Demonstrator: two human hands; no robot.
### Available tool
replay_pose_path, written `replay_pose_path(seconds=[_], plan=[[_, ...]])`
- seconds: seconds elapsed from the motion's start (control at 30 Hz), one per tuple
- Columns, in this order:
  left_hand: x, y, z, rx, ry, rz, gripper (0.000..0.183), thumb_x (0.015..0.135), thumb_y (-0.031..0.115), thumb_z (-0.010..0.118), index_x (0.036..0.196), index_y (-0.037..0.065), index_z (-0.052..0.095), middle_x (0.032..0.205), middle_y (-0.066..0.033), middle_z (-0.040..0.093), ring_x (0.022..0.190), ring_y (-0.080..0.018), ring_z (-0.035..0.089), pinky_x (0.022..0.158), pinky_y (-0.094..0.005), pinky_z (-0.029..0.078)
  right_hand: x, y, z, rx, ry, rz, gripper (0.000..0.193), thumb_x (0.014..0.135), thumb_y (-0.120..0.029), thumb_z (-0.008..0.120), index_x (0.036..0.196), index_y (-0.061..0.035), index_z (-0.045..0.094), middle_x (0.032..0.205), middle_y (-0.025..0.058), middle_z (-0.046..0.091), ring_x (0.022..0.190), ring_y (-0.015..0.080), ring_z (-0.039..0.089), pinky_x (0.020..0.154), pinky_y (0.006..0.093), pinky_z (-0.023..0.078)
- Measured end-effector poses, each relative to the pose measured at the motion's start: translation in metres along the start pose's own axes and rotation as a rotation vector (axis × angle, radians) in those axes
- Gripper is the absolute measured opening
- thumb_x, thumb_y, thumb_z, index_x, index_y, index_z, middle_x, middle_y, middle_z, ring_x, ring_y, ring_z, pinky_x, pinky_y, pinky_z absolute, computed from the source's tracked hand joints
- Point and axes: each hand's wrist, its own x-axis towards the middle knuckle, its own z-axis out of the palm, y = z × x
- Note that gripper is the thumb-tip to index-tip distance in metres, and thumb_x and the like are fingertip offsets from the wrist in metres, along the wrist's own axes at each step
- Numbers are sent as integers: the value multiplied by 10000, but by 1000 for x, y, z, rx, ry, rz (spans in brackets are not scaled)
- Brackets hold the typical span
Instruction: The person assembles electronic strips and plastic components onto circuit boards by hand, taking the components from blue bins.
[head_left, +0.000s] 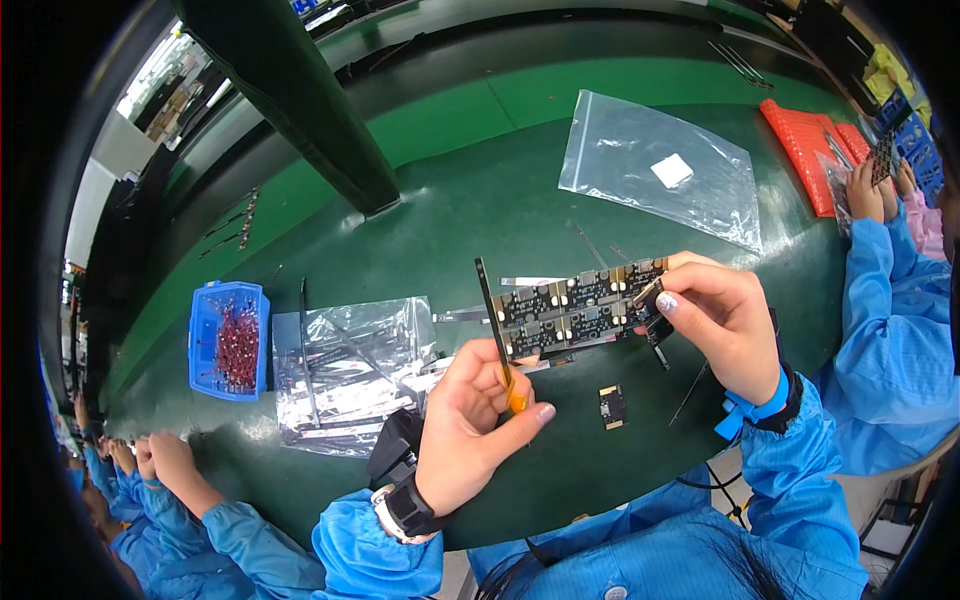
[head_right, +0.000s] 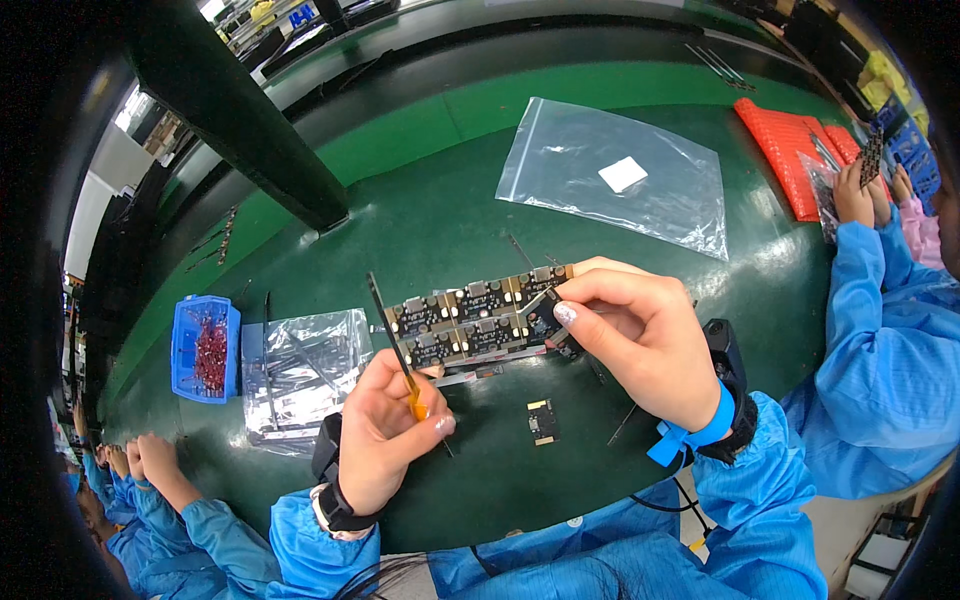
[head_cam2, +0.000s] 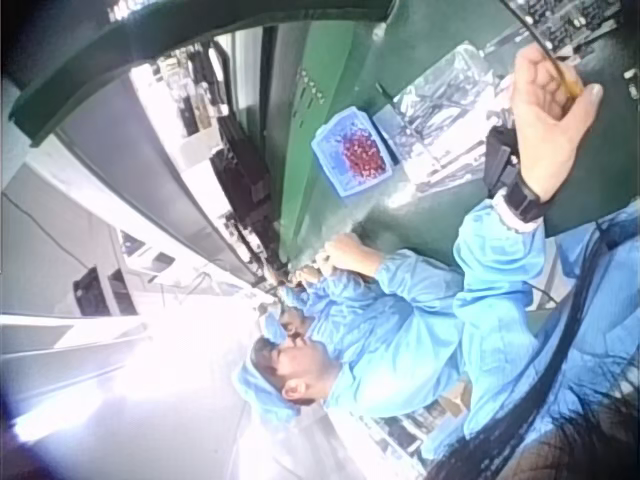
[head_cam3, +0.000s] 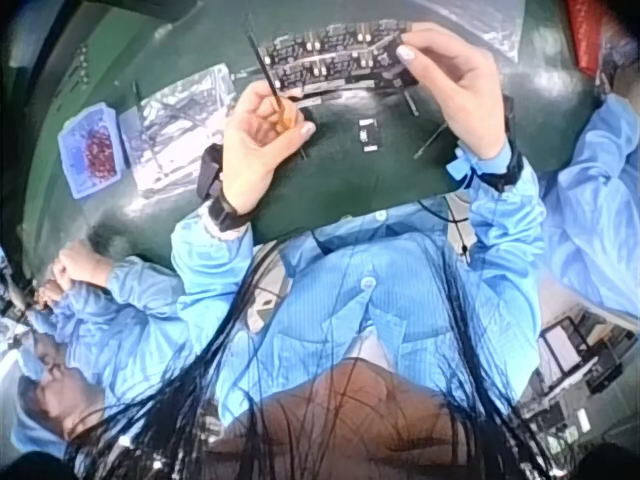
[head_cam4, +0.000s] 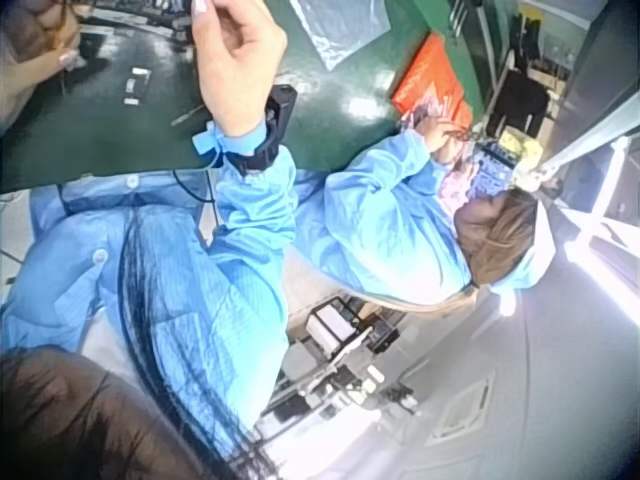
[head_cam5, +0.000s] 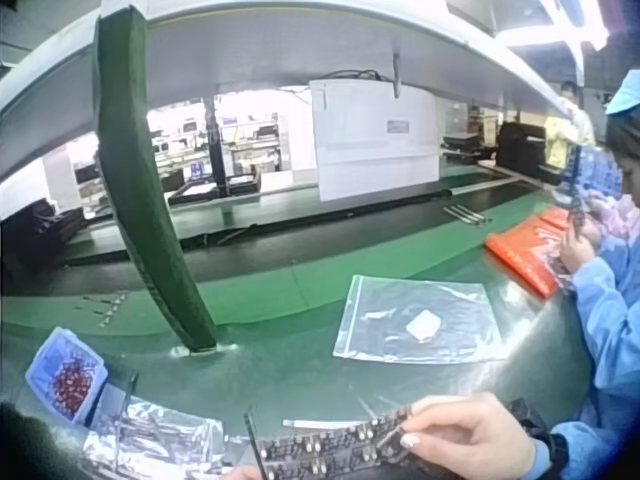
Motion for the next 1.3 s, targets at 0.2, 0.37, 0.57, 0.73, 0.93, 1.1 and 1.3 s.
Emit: replay_pose_path(seconds=[0.2, 0.37, 0.57, 0.73, 0.93, 1.1, 1.3], plan=[[-1, 2, -2, -77, 36, -31, 232, 836, 5, 500, 1057, -2, 431, 891, -137, 592, 770, -211, 595, 740, -327, 471, 1, -1, -4, -26, 8, -37, 106, 838, 54, 531, 919, 103, 579, 944, 88, 548, 839, 122, 543, 733, 237, 453], [-1, 0, -2, -81, 54, 5, 249, 850, 11, 470, 1095, -11, 427, 934, -163, 601, 792, -224, 604, 751, -331, 477, 1, -2, -7, 62, -5, -16, 102, 854, 45, 517, 915, 101, 575, 938, 91, 547, 811, 147, 567, 732, 260, 479], [3, -3, 0, -103, 178, 94, 355, 799, -88, 558, 1121, -9, 433, 862, -67, 552, 744, -125, 549, 748, -254, 473, 0, 2, -10, 154, -11, 16, 115, 874, 13, 504, 921, 92, 574, 940, 89, 549, 818, 157, 576, 717, 285, 511], [0, -5, -7, -82, 172, 102, 377, 755, -117, 601, 1077, 0, 441, 836, -34, 520, 690, -72, 486, 674, -205, 463, -2, 3, -15, 253, 6, 114, 148, 885, -35, 508, 964, 66, 583, 968, 91, 581, 818, 166, 593, 695, 291, 522], [-1, -2, -4, -143, 171, 79, 372, 755, -102, 613, 1066, 5, 440, 847, -45, 525, 704, -87, 498, 653, -218, 470, -1, 4, -11, 309, 26, 150, 181, 885, -70, 519, 997, 58, 581, 965, 93, 604, 796, 167, 606, 686, 277, 517], [1, -5, -1, -108, 182, 190, 418, 737, -131, 604, 1089, 8, 426, 894, -49, 506, 849, -100, 503, 750, -248, 467, -1, 5, -12, 298, 19, 161, 173, 884, -59, 517, 993, 60, 580, 971, 91, 600, 796, 167, 606, 690, 272, 514], [0, -7, -3, -16, 183, 197, 392, 750, -137, 586, 1086, 5, 441, 910, -51, 508, 867, -99, 504, 791, -251, 455, 0, 5, -7, 201, 41, 73, 149, 882, -15, 502, 973, 75, 577, 977, 95, 588, 801, 167, 605, 713, 271, 511]])
